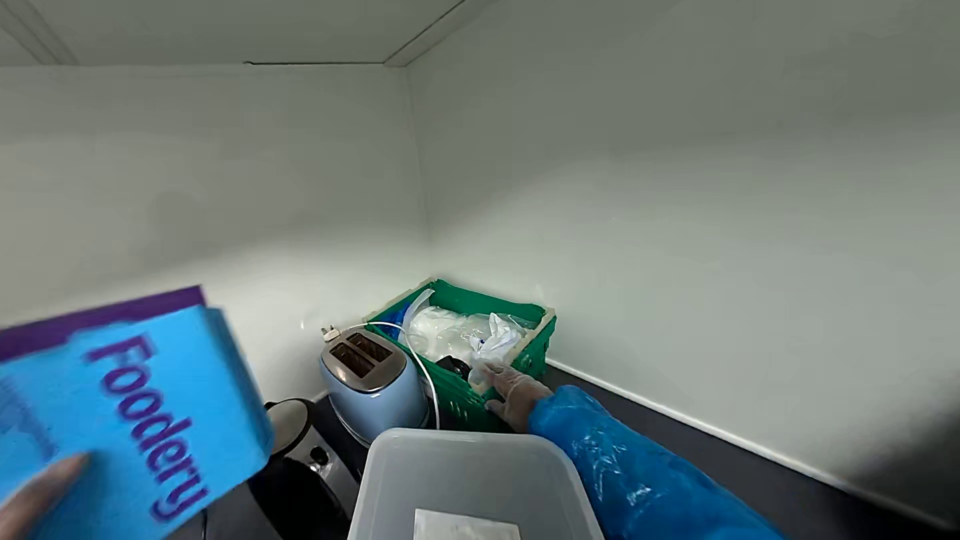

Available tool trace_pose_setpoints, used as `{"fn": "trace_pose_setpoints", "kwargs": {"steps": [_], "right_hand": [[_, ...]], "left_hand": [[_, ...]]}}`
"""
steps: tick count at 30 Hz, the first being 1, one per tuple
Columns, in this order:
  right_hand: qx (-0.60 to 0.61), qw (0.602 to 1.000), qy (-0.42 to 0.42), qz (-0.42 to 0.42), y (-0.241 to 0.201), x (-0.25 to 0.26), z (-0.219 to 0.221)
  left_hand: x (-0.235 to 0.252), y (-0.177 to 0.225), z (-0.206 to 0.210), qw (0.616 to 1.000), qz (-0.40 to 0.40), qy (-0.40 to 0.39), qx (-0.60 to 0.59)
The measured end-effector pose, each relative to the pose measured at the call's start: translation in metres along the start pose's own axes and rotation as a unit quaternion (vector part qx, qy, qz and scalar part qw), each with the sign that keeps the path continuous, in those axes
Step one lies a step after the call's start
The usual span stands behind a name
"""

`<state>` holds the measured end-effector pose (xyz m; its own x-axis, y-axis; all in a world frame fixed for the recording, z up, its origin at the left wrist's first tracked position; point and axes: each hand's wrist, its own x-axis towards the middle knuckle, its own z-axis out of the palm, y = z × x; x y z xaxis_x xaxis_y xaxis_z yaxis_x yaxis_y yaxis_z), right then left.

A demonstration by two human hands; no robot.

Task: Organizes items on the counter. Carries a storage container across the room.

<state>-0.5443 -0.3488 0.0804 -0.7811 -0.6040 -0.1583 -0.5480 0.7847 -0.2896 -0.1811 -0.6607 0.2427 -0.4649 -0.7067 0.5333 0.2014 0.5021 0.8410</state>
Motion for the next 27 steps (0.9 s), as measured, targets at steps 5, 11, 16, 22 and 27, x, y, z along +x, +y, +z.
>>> {"fn": "trace_pose_setpoints", "kwargs": {"steps": [5,11,16,22,27], "right_hand": [[0.053,0.998,0.029,-0.007,0.009,0.002,0.009],[0.116,0.991,0.071,-0.012,0.017,0.003,0.028],[0.153,0.983,0.1,-0.008,0.016,0.003,0.034],[0.176,0.979,0.1,0.011,0.015,0.004,0.035],[0.189,0.975,0.112,0.015,0.018,0.007,0.043]], "left_hand": [[0.081,0.006,0.136,0.994,0.039,-0.05,0.088],[0.107,-0.018,0.29,0.896,0.297,-0.166,0.285],[0.118,-0.068,0.38,0.77,0.547,-0.213,0.25],[0.139,-0.082,0.443,0.774,0.48,-0.24,0.335],[0.126,-0.111,0.486,0.79,0.289,-0.305,0.447]]}}
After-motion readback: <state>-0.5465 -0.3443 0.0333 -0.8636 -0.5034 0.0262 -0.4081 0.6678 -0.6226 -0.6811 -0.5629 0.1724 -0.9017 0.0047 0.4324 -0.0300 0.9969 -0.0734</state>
